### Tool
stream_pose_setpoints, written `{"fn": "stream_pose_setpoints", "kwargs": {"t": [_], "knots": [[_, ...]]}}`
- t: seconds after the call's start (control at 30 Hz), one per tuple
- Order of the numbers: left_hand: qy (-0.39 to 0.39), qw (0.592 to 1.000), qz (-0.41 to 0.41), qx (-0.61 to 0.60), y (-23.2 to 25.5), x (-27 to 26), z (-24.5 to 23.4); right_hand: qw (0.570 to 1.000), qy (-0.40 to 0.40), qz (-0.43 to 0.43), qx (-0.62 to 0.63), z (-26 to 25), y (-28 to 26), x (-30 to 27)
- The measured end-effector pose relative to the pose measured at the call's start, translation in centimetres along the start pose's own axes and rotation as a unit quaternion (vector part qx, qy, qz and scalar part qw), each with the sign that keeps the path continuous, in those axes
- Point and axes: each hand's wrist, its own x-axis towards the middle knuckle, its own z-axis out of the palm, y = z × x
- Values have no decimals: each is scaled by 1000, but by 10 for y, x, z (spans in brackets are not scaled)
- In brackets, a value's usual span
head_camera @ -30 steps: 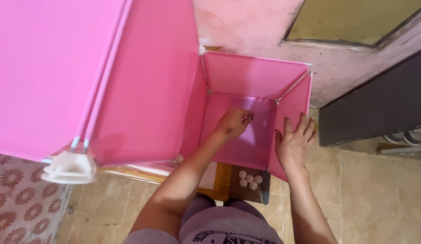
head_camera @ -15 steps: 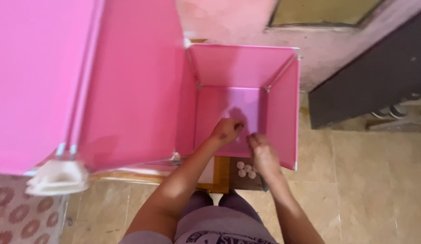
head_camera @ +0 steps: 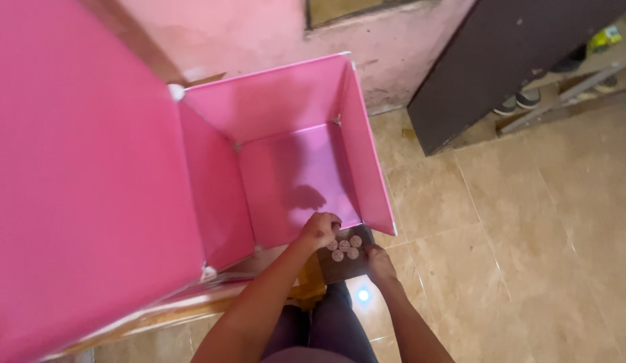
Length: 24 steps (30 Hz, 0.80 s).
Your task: The person assembles a pink fabric-panel cube storage organizer on the floor. They align fabric-covered panels into a cube shape, fit the panels into white plastic corner connectors, and press the connectors onto the panel edges to join the sides, working around the cube to secure each corner.
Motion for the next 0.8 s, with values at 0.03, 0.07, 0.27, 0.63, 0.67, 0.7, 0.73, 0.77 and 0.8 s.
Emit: {"fn": "stream_pose_setpoints", "kwargs": {"t": [0.03,0.07,0.27,0.63,0.67,0.7,0.73,0.77,0.8], "knots": [[-6,1000,10,5,-1,2,5,1000,9,4,8,5,5,1],[-12,1000,20,11,-3,3,11,1000,18,9,16,9,8,2],[-75,995,-22,67,-31,16,45,989,116,-48,72,36,16,11],[-50,998,-28,29,-105,66,138,990,113,-6,89,70,32,30],[-50,997,-61,-4,-107,71,144,992,92,12,88,72,33,32],[-30,994,-86,-58,-106,75,151,993,72,31,88,73,35,34],[2,985,-113,-131,-105,77,160,992,64,35,98,75,37,33],[40,967,-137,-209,-102,80,167,992,57,40,109,75,39,33],[49,945,-173,-272,-103,81,171,991,48,46,120,76,40,31]]}}
